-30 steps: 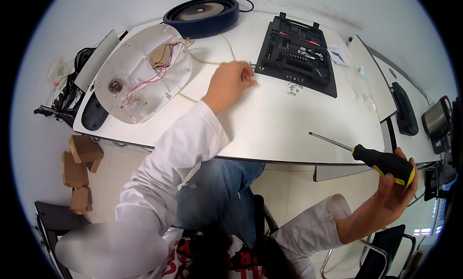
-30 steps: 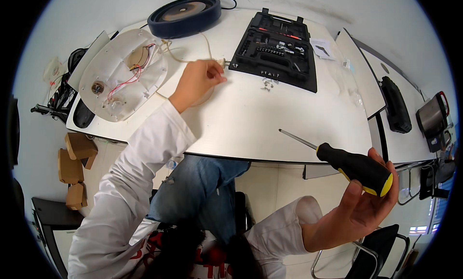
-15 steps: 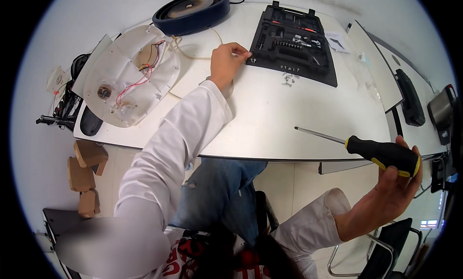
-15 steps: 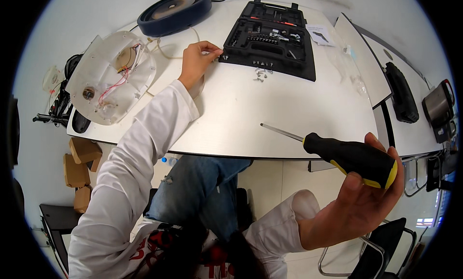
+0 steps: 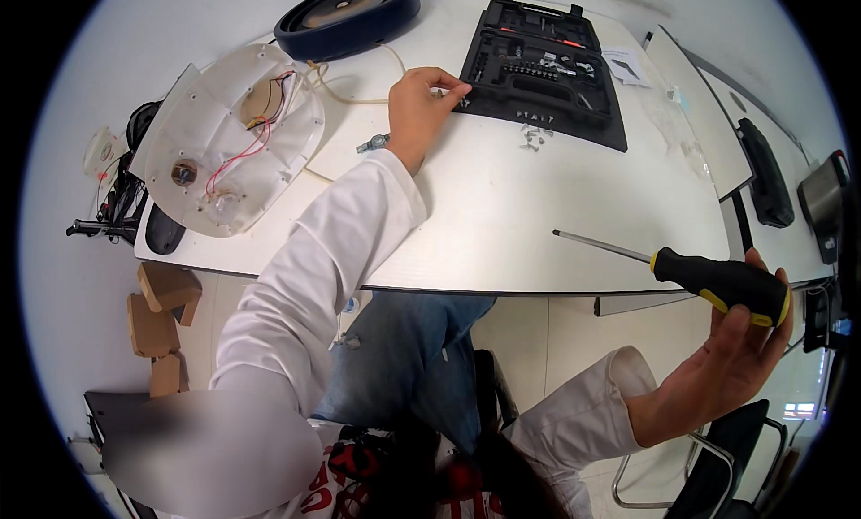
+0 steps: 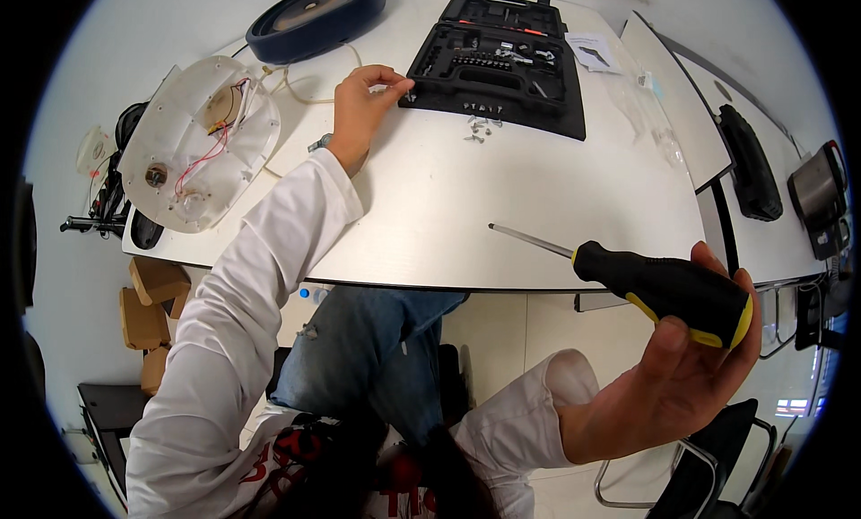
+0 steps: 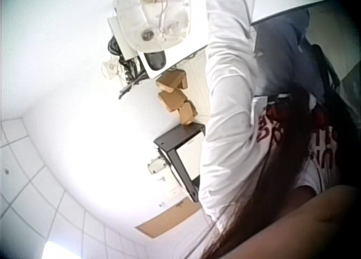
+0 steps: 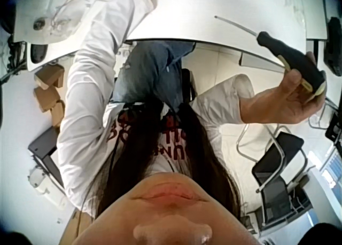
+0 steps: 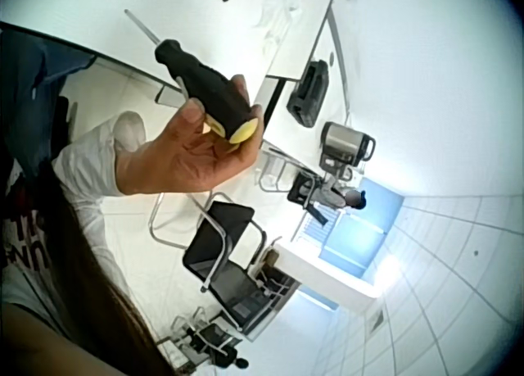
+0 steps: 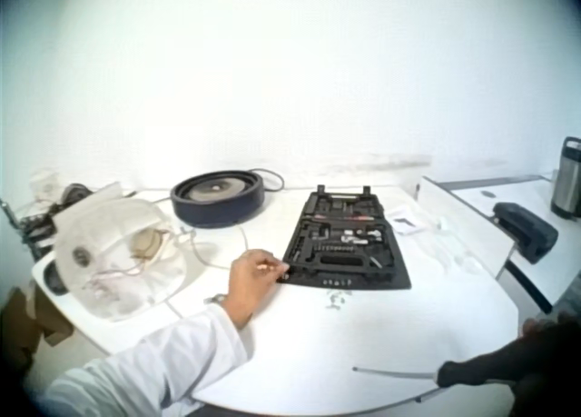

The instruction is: The person uses a screwdriver to remove and install screws on a white plastic housing containing wires and a motor. The person repeatedly picks up screws from the table and secures them into the housing while seated at a workbench.

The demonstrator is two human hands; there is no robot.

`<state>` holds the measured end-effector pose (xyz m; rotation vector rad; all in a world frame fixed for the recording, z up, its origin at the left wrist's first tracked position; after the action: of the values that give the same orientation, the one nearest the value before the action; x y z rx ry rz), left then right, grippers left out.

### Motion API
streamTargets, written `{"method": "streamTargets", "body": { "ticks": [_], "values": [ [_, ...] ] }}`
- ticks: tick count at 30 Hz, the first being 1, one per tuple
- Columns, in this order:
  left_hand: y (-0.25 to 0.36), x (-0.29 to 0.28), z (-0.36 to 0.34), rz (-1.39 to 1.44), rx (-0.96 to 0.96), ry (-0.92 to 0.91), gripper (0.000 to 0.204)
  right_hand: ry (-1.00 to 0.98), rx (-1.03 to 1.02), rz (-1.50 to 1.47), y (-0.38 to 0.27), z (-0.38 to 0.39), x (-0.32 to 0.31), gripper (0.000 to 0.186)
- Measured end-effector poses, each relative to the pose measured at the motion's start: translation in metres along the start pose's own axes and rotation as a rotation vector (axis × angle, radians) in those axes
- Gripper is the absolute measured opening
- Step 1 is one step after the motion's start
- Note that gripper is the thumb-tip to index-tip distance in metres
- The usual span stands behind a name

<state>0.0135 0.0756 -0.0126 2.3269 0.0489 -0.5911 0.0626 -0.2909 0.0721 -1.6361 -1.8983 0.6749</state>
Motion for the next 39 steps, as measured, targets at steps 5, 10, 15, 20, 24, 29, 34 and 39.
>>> {"method": "streamTargets", "body": {
  "ticks": [5, 10, 15, 20, 24, 29, 34, 39],
  "values": [
    [0.005, 0.01, 0.002, -0.069, 0.106, -0.047, 0.013, -0.016, 0.004, -0.007, 0.001, 0.0, 0.001, 0.057],
    [0.008, 0.013, 0.001, -0.182, 0.175, -0.094, 0.011, -0.068, -0.015, -0.015, 0.002, 0.0, -0.001, 0.051],
    [0.008, 0.014, 0.002, -0.226, 0.19, -0.119, 0.01, -0.098, -0.011, -0.026, 0.003, 0.0, -0.002, 0.048],
    [0.014, 0.012, 0.005, -0.406, 0.329, -0.069, 0.014, -0.094, -0.004, -0.064, 0.008, 0.001, 0.003, 0.047],
    [0.016, 0.016, 0.005, -0.423, 0.313, -0.113, 0.01, -0.032, 0.029, -0.063, 0.004, 0.001, 0.009, 0.057],
    [0.023, 0.016, 0.007, -0.488, 0.329, -0.148, 0.007, -0.068, 0.004, -0.114, 0.001, -0.001, 0.013, 0.059],
    [0.017, 0.009, 0.012, -0.496, 0.349, -0.155, 0.008, -0.067, 0.074, -0.207, -0.002, 0.003, 0.019, 0.057],
    [0.016, 0.011, 0.008, -0.494, 0.359, -0.181, 0.008, -0.074, 0.068, -0.19, 0.001, 0.002, 0.017, 0.056]
  ]
}}
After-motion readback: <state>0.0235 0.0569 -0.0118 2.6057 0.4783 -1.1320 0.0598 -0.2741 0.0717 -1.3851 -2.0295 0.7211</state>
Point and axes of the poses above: each hand's wrist, its own z-axis away from the middle knuckle, its own x-axis out of the palm, y = z × x, the point moved 3 cm from there along -z, towards the middle knuckle, and after that the axes turned 6 degrees about -z, right-handed, at the moved point
